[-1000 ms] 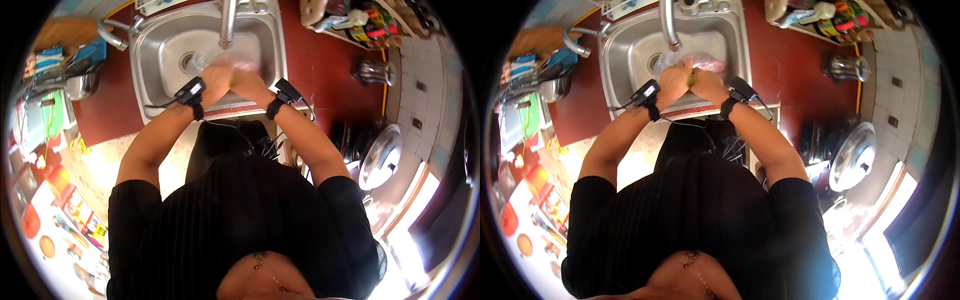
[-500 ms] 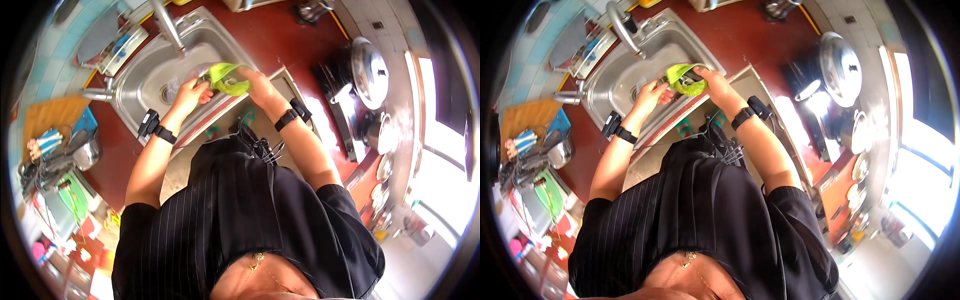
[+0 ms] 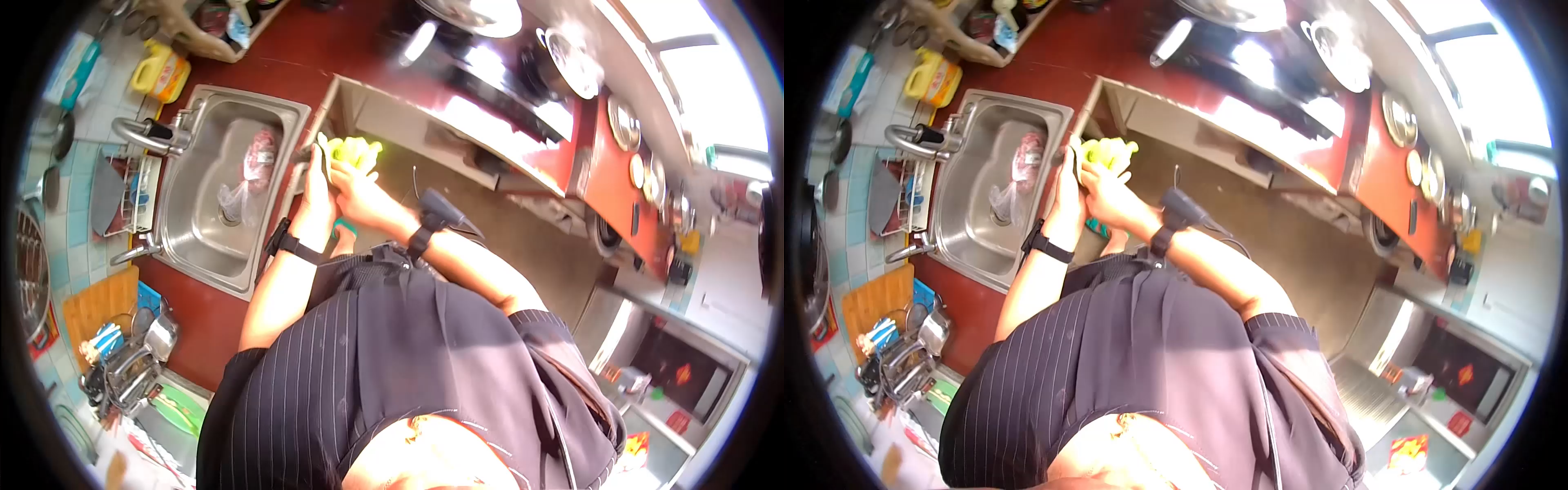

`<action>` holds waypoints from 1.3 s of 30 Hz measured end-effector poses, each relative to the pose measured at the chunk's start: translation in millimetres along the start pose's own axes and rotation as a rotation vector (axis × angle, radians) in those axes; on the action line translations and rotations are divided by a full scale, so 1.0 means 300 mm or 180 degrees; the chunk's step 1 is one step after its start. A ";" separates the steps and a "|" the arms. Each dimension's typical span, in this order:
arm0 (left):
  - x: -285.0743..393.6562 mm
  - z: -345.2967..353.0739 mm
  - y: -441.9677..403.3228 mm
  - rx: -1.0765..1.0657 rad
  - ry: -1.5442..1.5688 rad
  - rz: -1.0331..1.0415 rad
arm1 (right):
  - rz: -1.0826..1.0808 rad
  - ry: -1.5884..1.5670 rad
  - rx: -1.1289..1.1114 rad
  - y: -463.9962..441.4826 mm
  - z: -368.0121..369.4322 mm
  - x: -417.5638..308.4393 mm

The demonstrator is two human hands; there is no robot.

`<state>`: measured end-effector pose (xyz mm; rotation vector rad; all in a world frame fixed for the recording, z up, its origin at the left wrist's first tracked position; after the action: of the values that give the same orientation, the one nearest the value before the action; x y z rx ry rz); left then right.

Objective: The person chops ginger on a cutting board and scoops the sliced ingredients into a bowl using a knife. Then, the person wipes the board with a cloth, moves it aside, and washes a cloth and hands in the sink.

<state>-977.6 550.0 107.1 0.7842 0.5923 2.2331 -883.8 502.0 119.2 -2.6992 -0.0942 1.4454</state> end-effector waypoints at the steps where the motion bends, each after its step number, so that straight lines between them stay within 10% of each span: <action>1: -0.051 -0.042 -0.029 -0.0153 0.0074 -0.0174 | 0.0858 -0.0862 -0.0369 0.049 -0.085 -0.039; 6: -0.228 -0.121 -0.124 -0.0434 0.0081 -0.0750 | 0.2117 -0.4681 0.0150 0.202 -0.213 0.177; 13: 0.072 -0.044 -0.313 0.0473 -0.0089 0.0219 | 0.2354 -0.3157 0.0470 0.247 -0.343 0.296; 17: 0.461 -0.087 -0.521 0.1786 -0.2312 0.2685 | 0.2768 -0.2630 0.0664 0.302 -0.436 0.428; 18: 0.554 -0.178 -0.632 0.1041 -0.2774 0.3281 | 0.2894 -0.2498 0.0793 0.307 -0.439 0.461; 27: 0.762 -0.391 -1.270 0.3600 -0.6267 0.1673 | 0.3599 -0.2496 0.1553 0.279 -0.543 0.628; 39: 0.328 -0.174 -1.252 0.0766 -0.7226 0.3304 | 0.3626 -0.2709 0.1870 0.378 -0.611 0.673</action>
<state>-899.9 859.8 -119.6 3.1235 -0.8672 0.4012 -617.5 400.3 42.2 -1.4275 1.6937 2.2071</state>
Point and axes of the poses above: each hand's wrist, its own y-axis away from the middle knuckle, its own z-axis out of the palm, x = y × z, the point moved 1 cm from there along -y, towards the middle knuckle, and after that the axes turned 8 degrees about x, right-handed, at the moved point
